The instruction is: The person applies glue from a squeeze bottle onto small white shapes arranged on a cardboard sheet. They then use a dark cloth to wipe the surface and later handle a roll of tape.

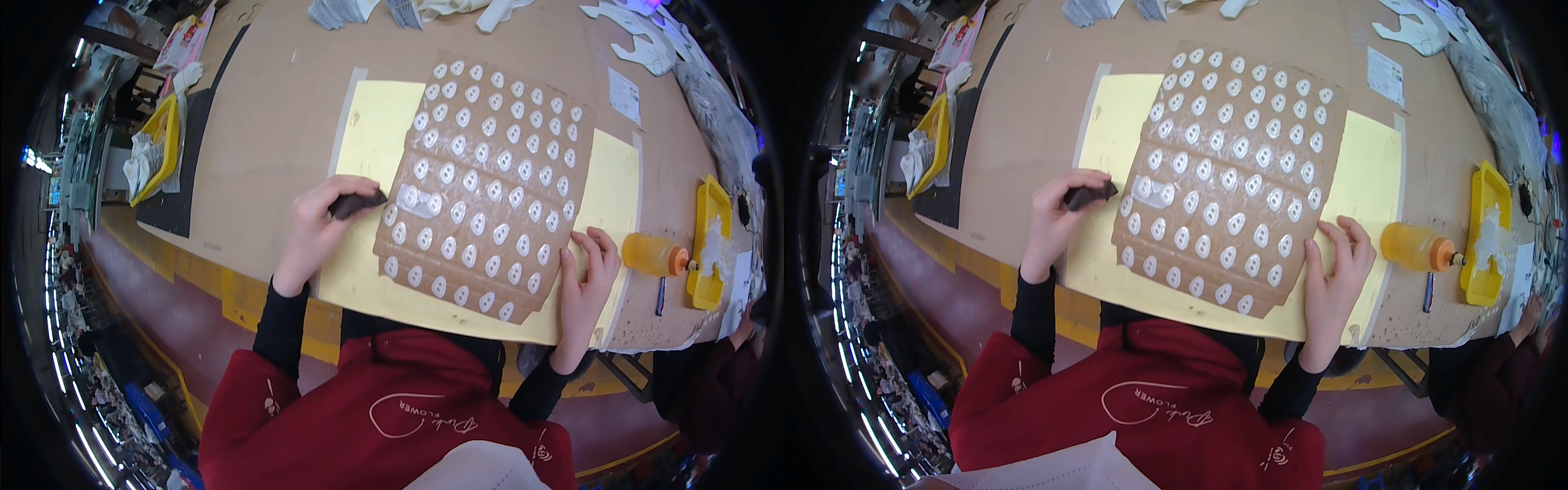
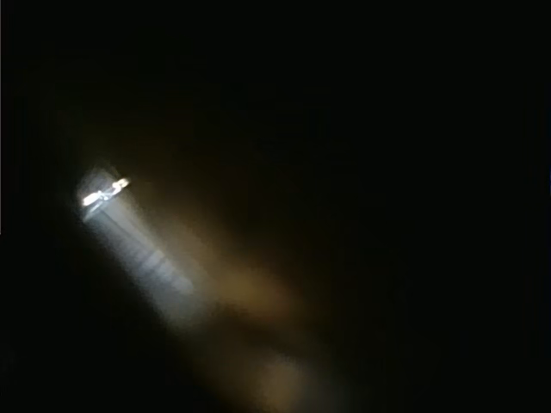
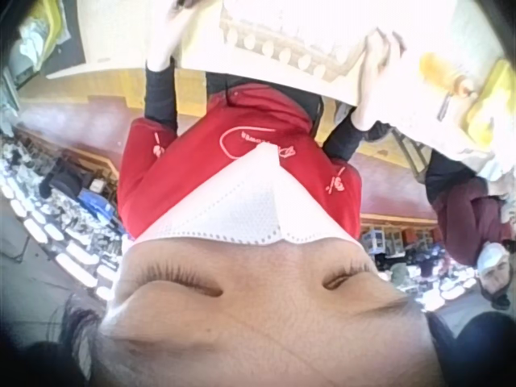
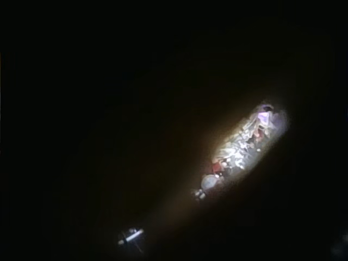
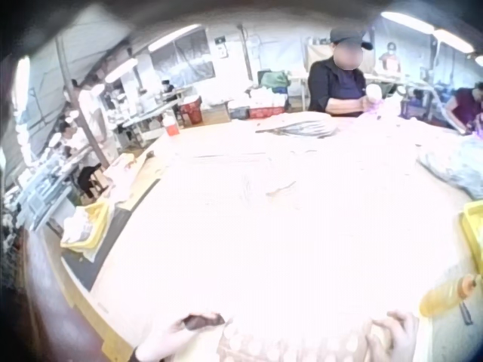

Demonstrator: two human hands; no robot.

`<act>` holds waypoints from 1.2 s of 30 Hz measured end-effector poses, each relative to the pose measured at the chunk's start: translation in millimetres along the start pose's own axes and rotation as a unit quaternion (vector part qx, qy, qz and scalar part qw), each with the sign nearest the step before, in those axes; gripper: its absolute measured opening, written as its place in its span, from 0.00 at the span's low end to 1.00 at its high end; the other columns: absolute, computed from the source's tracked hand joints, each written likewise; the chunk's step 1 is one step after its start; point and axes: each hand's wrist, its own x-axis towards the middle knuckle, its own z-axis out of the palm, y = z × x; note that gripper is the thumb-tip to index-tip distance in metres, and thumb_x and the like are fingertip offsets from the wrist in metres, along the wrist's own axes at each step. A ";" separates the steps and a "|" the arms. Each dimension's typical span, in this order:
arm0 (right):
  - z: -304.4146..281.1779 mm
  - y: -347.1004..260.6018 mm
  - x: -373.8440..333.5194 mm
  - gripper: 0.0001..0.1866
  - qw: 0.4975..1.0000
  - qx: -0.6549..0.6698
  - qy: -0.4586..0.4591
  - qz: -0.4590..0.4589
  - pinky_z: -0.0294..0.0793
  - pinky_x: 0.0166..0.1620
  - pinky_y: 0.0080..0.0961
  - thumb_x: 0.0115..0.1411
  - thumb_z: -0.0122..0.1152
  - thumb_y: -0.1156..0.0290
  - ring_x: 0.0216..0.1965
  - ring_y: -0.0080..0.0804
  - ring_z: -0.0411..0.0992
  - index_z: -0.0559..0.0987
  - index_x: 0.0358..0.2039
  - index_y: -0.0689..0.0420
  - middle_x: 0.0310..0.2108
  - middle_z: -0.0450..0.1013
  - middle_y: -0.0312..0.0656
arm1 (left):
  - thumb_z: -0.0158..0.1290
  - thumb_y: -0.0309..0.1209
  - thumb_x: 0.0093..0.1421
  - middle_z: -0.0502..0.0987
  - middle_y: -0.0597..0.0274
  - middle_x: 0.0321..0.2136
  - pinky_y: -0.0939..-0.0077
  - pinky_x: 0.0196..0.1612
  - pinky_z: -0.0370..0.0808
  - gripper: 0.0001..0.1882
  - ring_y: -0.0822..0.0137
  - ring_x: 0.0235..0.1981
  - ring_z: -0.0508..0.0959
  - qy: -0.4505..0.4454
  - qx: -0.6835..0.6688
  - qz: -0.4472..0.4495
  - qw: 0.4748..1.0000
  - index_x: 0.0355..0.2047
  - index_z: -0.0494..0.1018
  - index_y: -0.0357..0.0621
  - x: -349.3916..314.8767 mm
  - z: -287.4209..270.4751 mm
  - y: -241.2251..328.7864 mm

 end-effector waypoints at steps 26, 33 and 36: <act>-0.3 0.1 4.3 0.12 1.000 -0.001 0.011 -0.020 0.62 0.54 0.33 0.54 0.61 0.75 0.51 0.42 0.62 0.76 0.41 0.59 0.49 0.65 0.43 | 0.57 0.17 0.51 0.75 0.61 0.29 0.79 0.34 0.72 0.08 0.70 0.30 0.76 -0.071 0.063 -0.002 0.996 0.31 0.72 0.34 4.5 12.5 3.8; 0.3 -1.0 5.5 0.12 1.000 -0.003 0.011 -0.018 0.62 0.54 0.33 0.54 0.61 0.74 0.51 0.42 0.62 0.76 0.41 0.59 0.49 0.65 0.43 | 0.57 0.19 0.52 0.73 0.60 0.28 0.78 0.32 0.74 0.08 0.69 0.28 0.76 -0.050 0.063 -0.013 0.997 0.31 0.70 0.35 5.3 15.7 2.5; 0.6 0.6 4.9 0.12 1.000 -0.004 0.013 -0.021 0.62 0.54 0.33 0.54 0.61 0.74 0.51 0.42 0.62 0.76 0.41 0.59 0.49 0.65 0.43 | 0.57 0.19 0.52 0.72 0.59 0.28 0.78 0.31 0.75 0.08 0.68 0.28 0.76 -0.045 0.071 -0.005 0.996 0.31 0.70 0.34 4.9 16.7 2.3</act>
